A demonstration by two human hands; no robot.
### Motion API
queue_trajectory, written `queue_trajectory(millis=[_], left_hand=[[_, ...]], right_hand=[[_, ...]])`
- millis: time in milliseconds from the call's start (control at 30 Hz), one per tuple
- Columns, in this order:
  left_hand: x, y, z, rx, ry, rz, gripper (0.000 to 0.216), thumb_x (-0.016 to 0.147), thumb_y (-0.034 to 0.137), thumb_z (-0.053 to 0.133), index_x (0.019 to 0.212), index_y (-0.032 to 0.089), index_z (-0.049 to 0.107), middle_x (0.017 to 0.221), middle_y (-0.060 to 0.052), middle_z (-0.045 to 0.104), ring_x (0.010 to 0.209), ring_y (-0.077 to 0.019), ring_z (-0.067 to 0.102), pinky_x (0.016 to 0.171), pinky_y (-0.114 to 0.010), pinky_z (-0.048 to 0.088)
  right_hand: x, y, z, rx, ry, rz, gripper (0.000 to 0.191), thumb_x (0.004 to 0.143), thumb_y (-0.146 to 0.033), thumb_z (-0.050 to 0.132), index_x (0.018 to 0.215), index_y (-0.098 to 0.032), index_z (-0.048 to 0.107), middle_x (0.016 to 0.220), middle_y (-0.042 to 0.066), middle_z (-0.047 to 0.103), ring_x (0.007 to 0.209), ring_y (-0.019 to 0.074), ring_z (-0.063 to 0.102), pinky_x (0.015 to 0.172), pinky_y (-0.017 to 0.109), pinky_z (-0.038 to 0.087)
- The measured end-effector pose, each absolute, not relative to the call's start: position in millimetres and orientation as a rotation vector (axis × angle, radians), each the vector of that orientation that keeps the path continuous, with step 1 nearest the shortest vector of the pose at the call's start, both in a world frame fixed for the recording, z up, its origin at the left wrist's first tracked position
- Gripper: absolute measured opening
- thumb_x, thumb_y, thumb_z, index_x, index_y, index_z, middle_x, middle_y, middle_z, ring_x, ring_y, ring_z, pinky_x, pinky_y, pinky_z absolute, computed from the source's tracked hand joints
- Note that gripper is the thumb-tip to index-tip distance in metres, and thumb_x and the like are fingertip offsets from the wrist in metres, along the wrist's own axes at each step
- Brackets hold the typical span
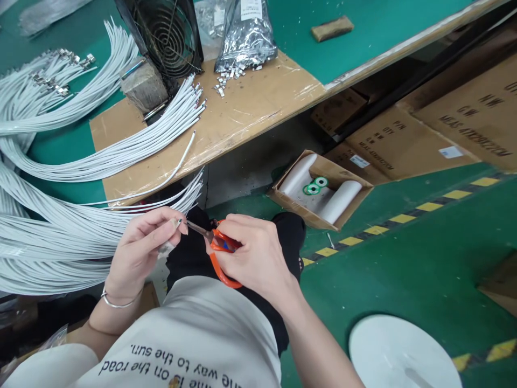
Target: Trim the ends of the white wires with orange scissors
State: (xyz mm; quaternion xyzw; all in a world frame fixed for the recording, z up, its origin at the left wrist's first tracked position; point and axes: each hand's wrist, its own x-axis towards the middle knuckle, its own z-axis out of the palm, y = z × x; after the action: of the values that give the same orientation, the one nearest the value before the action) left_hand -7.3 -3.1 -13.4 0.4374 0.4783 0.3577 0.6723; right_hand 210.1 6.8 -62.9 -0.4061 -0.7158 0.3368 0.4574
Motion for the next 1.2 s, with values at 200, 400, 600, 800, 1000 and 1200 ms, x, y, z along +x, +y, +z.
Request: queue_trajectory(millis=[200,400,600,800,1000,1200], left_hand=[[-5.7,-3.4,-10.3,0.968,1.077,0.833,0.017,0.110,0.039,0.070,0.107,0.029,0.083,0.080,-0.003,0.059,0.064,-0.0030,0.040,0.055,-0.019,0.023],[-5.0,-1.4,-11.4,0.979,1.104,0.836,0.018,0.109,0.041,0.072,0.106,0.029,0.084,0.080,-0.003,0.060,0.063,-0.0028,0.041,0.054,-0.019,0.023],[-6.1,-1.8,-10.3,0.961,1.079,0.827,0.018,0.109,0.040,0.072,0.105,0.028,0.083,0.079,-0.003,0.058,0.062,-0.0031,0.039,0.054,-0.019,0.022],[-3.8,0.0,-5.7,0.882,1.064,0.840,0.021,0.105,0.039,0.078,0.100,0.019,0.084,0.073,-0.004,0.058,0.057,-0.0007,0.038,0.050,-0.015,0.021],[-2.5,1.1,-4.9,0.848,1.044,0.834,0.023,0.105,0.038,0.078,0.097,0.017,0.083,0.070,-0.004,0.055,0.056,-0.0005,0.036,0.049,-0.014,0.018],[-4.1,2.1,-5.3,0.854,1.036,0.839,0.025,0.105,0.040,0.077,0.097,0.017,0.083,0.069,-0.004,0.054,0.056,-0.0007,0.036,0.050,-0.016,0.019]], right_hand=[[207.6,7.0,-62.5,-1.003,-1.793,0.797,0.042,0.092,-0.001,0.065,0.068,-0.013,0.032,0.065,-0.003,0.030,0.062,0.0064,0.024,0.056,0.025,0.021],[208.2,7.4,-62.7,-1.009,-1.812,0.759,0.041,0.090,0.000,0.064,0.069,-0.013,0.032,0.066,-0.003,0.030,0.063,0.0072,0.023,0.057,0.027,0.021],[209.6,7.3,-63.2,-1.009,-1.822,0.750,0.040,0.088,0.001,0.063,0.069,-0.013,0.032,0.066,-0.003,0.030,0.063,0.0072,0.024,0.057,0.027,0.022],[209.4,8.8,-64.4,-1.007,-1.871,0.690,0.037,0.090,-0.001,0.063,0.069,-0.014,0.035,0.067,-0.003,0.032,0.064,0.0079,0.026,0.058,0.027,0.024],[208.8,9.2,-65.3,-1.015,-1.887,0.572,0.038,0.093,-0.002,0.061,0.070,-0.015,0.034,0.068,-0.002,0.031,0.065,0.0095,0.025,0.060,0.028,0.025],[208.7,7.4,-68.6,-1.022,-1.881,0.575,0.036,0.092,-0.002,0.060,0.070,-0.015,0.034,0.068,-0.002,0.031,0.065,0.0093,0.025,0.060,0.028,0.025]])
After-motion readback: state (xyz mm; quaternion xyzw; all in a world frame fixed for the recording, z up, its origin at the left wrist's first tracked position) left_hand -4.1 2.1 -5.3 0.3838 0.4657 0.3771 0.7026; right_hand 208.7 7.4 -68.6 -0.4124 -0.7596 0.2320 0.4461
